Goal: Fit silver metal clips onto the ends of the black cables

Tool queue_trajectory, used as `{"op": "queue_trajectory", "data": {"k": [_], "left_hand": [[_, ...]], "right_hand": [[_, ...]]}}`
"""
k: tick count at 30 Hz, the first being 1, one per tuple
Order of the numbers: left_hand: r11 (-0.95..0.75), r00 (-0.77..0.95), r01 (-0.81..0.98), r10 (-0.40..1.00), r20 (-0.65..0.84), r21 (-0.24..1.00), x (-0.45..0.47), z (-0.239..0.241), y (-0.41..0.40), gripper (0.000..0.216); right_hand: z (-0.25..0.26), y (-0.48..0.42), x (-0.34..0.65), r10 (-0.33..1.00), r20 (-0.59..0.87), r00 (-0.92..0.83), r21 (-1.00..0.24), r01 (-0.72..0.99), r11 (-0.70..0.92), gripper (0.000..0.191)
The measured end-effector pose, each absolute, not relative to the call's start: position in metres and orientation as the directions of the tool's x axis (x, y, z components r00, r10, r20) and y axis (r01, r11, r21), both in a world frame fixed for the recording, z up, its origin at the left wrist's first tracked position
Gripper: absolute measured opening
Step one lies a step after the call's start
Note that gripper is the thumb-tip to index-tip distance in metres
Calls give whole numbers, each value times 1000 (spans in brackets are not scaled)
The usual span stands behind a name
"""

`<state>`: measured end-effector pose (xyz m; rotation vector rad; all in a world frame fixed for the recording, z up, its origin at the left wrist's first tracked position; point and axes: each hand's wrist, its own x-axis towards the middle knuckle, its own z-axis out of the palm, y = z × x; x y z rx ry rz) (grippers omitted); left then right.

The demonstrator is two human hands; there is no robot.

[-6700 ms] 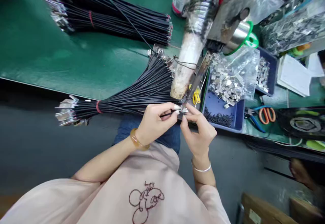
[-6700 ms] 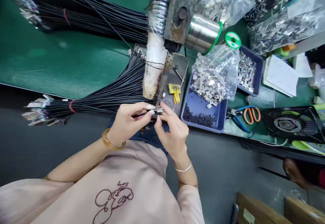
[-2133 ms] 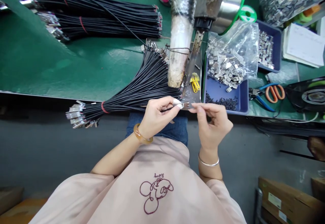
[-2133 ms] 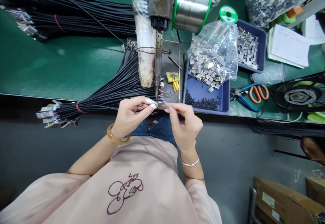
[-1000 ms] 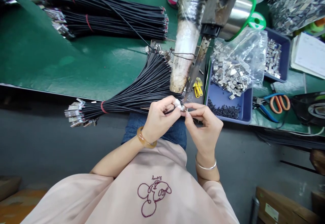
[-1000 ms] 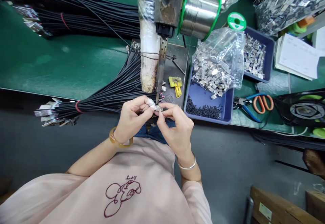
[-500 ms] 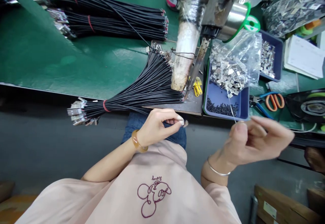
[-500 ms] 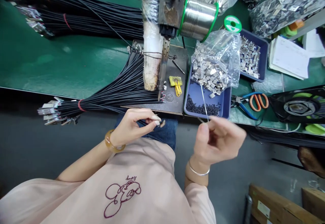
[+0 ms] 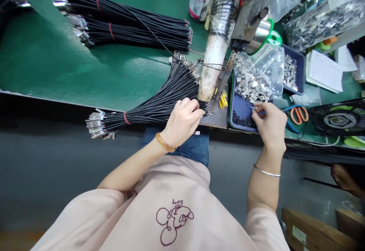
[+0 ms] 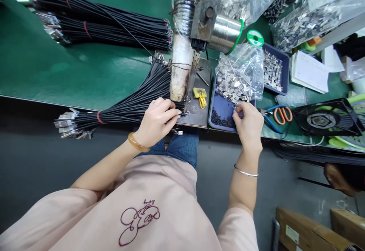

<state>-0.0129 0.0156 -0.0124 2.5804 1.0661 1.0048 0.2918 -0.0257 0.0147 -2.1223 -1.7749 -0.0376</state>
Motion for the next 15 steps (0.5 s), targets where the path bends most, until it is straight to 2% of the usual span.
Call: {"op": "queue_trajectory", "data": {"k": [3,5,7,9,11,13,15], "left_hand": [[-737,468,485,673,573,470,-15,-10,8,22],[-732,407,395,681,609,555,-18,-7,3,19],[-734,356,304,679,642,607,-19,-3,-1,15],[-736,347,257,675,651,626,-19,0,-3,13],[-714,368,240,694,619,658,-19,3,-4,13],[-630,382,222,758,528,744,-18,6,-2,11],[-488,395,178,831,392,854,-17,9,1,8]], "right_hand": [[17,-25,289,940,269,211,-165,971,-171,11],[19,-27,283,920,320,225,-183,968,-173,11],[23,-31,271,873,403,274,-305,940,-154,11],[28,-37,251,808,457,372,-519,849,-97,13],[32,-47,225,794,408,451,-746,665,5,17],[33,-57,196,804,385,454,-841,532,103,19],[30,-65,171,829,369,421,-868,474,146,15]]}}
